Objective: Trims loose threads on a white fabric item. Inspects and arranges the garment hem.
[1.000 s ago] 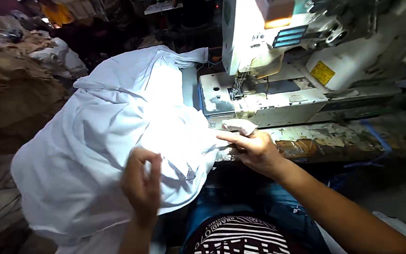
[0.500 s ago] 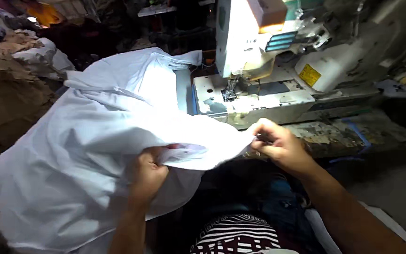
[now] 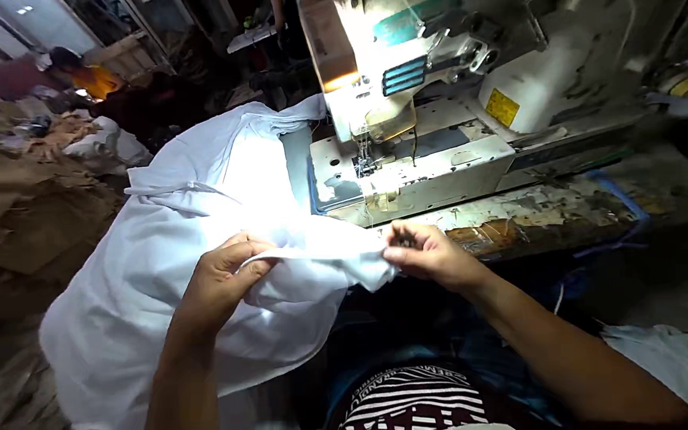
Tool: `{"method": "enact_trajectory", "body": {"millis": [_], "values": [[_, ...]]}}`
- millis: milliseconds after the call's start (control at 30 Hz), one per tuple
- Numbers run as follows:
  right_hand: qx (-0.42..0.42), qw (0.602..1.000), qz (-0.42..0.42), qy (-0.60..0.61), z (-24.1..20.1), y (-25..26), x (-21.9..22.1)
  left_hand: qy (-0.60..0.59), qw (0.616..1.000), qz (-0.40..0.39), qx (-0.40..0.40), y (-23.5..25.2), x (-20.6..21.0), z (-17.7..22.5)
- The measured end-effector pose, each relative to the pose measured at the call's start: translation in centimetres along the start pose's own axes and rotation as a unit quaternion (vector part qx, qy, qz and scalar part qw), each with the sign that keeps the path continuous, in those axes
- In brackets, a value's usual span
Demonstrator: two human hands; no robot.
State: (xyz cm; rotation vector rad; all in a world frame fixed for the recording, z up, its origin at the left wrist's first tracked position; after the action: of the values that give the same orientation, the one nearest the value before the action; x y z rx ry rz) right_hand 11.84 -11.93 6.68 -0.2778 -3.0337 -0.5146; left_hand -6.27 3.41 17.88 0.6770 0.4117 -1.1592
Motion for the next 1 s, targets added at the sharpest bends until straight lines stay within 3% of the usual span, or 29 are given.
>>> {"method": "enact_trajectory", "body": {"millis": [100, 200, 300, 367, 433, 500, 567, 667, 733, 800, 867, 933, 1000], "values": [[0.055, 0.974, 0.205, 0.083, 1.9, -1.8, -4.6, -0.068, 0.988, -0.017, -0.140, 0.9, 3.5, -6.0], [0.040, 0.965, 0.255, 0.042, 2.4, -2.4, -5.8, -0.003, 0.974, -0.077, -0.214, 1.1, 5.2, -8.8], [0.016, 0.969, 0.248, -0.001, 2.0, -2.4, -5.8, 0.252, 0.952, -0.058, -0.161, 0.3, 3.8, -5.1], [0.006, 0.969, 0.245, -0.013, 1.6, -2.1, -5.9, 0.351, 0.934, 0.041, -0.057, -0.5, 3.2, 0.5], [-0.004, 0.970, 0.243, -0.016, 1.5, -2.2, -5.9, 0.268, 0.956, 0.113, 0.037, -0.7, 4.1, 4.7], [-0.003, 0.971, 0.239, -0.018, 1.6, -2.3, -5.9, 0.199, 0.972, 0.107, 0.071, 0.9, 7.2, 4.6], [0.002, 0.971, 0.240, -0.015, 1.8, -2.3, -6.0, 0.220, 0.974, 0.053, 0.020, 3.2, 9.9, 0.8], [-0.001, 0.969, 0.243, -0.054, 1.6, -2.2, -6.5, 0.136, 0.987, -0.016, -0.085, 4.9, 10.5, -4.3], [-0.002, 0.949, 0.255, -0.186, 0.5, -2.5, -6.6, 0.059, 0.987, -0.055, -0.139, 5.0, 10.2, -5.7], [-0.003, 0.905, 0.253, -0.342, -1.5, -2.8, -5.4, -0.004, 0.986, -0.065, -0.156, 5.1, 9.9, -6.1], [-0.031, 0.892, 0.239, -0.383, -3.4, -3.3, -3.2, -0.061, 0.985, -0.072, -0.142, 5.3, 9.9, -6.0], [-0.060, 0.935, 0.189, -0.293, -3.8, -3.8, -0.5, -0.086, 0.984, -0.081, -0.131, 5.3, 9.8, -5.9], [-0.036, 0.980, 0.105, -0.165, -2.4, -3.4, 2.2, -0.092, 0.984, -0.078, -0.133, 5.3, 9.6, -6.1]]}}
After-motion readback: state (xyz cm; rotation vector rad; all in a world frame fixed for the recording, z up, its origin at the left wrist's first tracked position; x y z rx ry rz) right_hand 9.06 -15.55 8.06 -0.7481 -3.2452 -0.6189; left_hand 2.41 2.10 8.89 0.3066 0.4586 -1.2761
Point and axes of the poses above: each hand's wrist, its own y-axis towards the middle knuckle, its own x-axis out of the palm, z = x × y, the point moved 10 cm from there along y, towards the middle knuckle, and after that the axes turned 11 degrees about -z, right-handed, at the moved point
